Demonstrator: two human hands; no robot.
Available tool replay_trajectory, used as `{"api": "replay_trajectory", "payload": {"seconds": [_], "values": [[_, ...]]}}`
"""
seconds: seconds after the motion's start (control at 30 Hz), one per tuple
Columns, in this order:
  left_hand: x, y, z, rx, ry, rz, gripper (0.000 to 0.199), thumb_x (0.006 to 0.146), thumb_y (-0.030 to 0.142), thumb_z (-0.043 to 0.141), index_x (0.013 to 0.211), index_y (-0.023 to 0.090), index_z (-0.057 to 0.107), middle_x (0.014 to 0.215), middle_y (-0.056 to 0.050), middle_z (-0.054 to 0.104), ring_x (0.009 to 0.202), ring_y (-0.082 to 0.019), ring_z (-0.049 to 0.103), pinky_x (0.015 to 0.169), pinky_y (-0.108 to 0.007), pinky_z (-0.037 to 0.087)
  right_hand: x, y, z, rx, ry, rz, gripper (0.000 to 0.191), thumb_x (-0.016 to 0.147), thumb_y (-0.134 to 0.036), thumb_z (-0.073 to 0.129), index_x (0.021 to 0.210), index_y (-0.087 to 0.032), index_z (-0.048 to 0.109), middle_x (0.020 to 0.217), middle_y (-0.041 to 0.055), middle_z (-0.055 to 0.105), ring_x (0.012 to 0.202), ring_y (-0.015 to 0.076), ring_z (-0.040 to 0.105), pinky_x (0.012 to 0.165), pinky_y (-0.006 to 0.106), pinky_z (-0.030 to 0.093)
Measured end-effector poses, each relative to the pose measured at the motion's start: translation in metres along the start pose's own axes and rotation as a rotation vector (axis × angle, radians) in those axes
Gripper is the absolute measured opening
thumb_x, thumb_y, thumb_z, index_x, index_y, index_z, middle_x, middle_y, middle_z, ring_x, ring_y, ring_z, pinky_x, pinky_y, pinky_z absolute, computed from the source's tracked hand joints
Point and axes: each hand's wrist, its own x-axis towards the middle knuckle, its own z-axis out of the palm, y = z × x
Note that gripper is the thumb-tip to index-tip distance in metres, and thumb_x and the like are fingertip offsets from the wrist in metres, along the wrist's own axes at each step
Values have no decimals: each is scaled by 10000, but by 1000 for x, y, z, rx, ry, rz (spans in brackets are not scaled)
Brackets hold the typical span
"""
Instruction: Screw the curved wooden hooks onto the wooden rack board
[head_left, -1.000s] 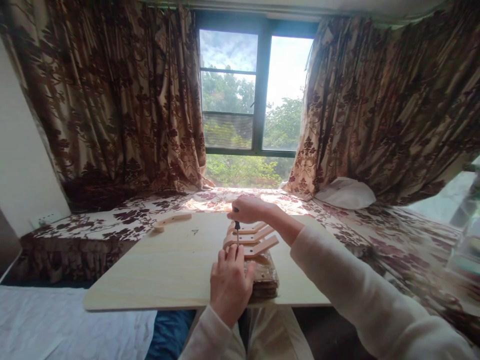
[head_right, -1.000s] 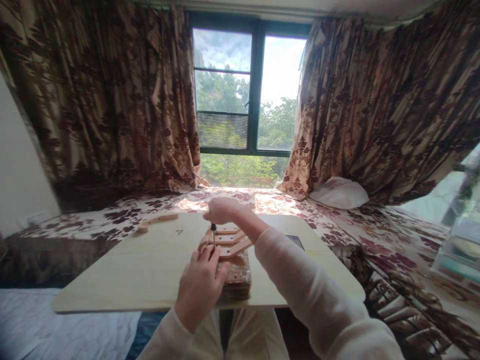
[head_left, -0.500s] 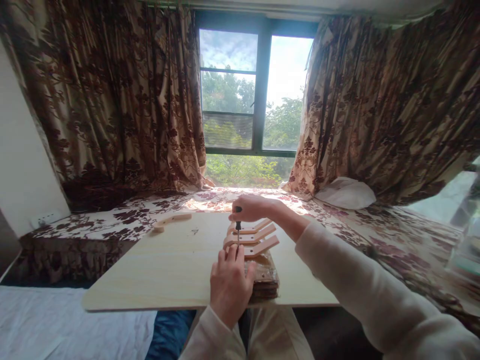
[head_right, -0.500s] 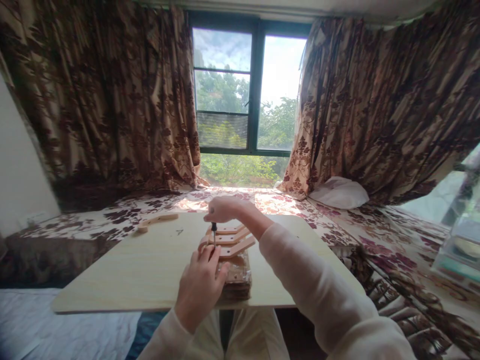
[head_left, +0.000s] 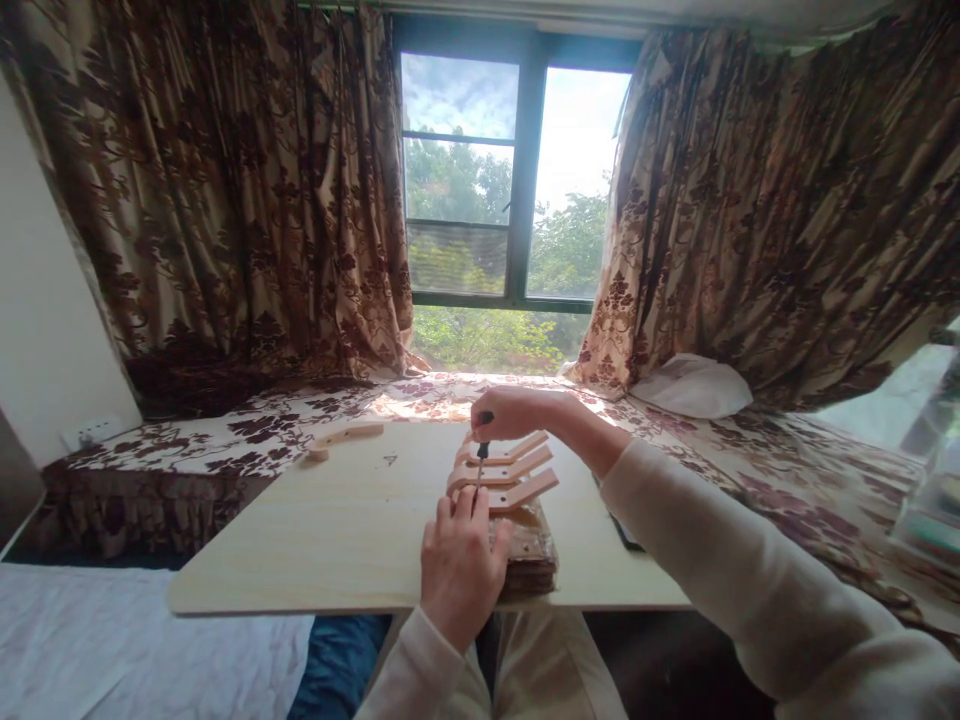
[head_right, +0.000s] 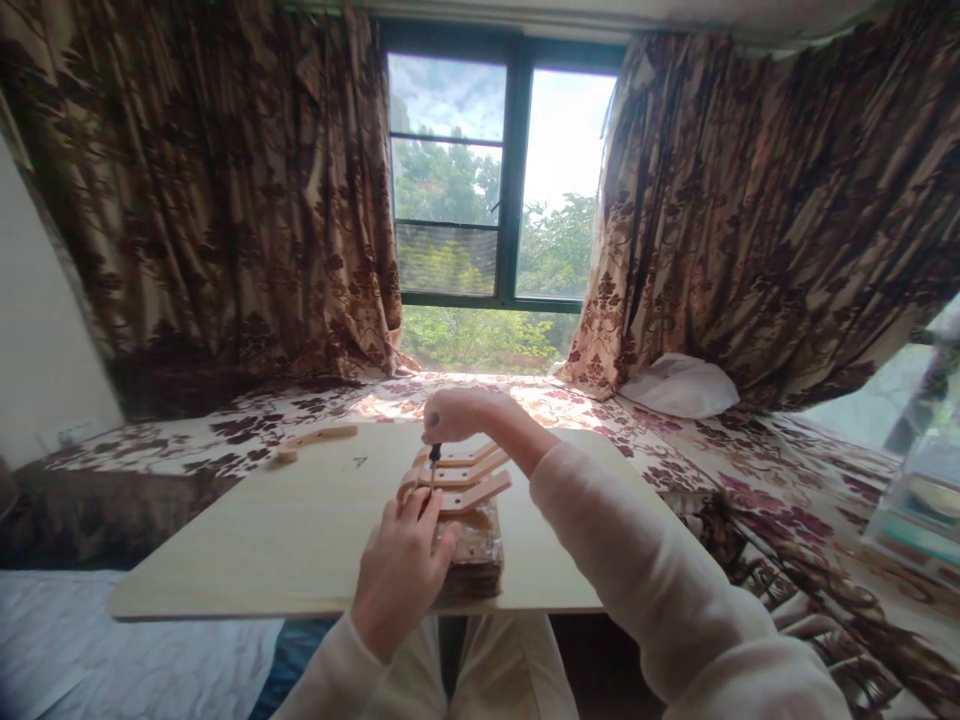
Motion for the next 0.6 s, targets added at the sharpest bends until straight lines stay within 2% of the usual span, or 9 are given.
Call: {"api": "replay_trajectory", "payload": {"seconds": [0.23, 0.47, 0.6], "values": [[0, 1, -2, -10, -9, -6, 352, 884, 333, 497, 1189, 166, 548, 1177, -73, 567, 1024, -258, 480, 829, -375, 433, 4, -2, 6, -10, -8, 49, 288, 900, -349, 524, 1100, -150, 583, 1081, 67, 608, 903, 183, 604, 768, 379, 512], [1, 0, -3, -5, -5, 4, 350, 875, 322, 512, 1186, 167, 550, 1159, -72, 571, 1026, -257, 476, 827, -368, 431, 6, -2, -6, 26, -103, -52, 271, 891, -326, 544, 1090, -147, 586, 1064, 64, 614, 884, 173, 608, 749, 367, 517], [1, 0, -2, -5, -14, -4, 362, 867, 328, 527, 1195, 177, 550, 1153, -67, 570, 1013, -253, 478, 814, -365, 434, 4, -5, -5, 27, -122, -31, 272, 896, -331, 537, 1085, -142, 586, 1038, 61, 621, 852, 164, 613, 730, 356, 521]]}}
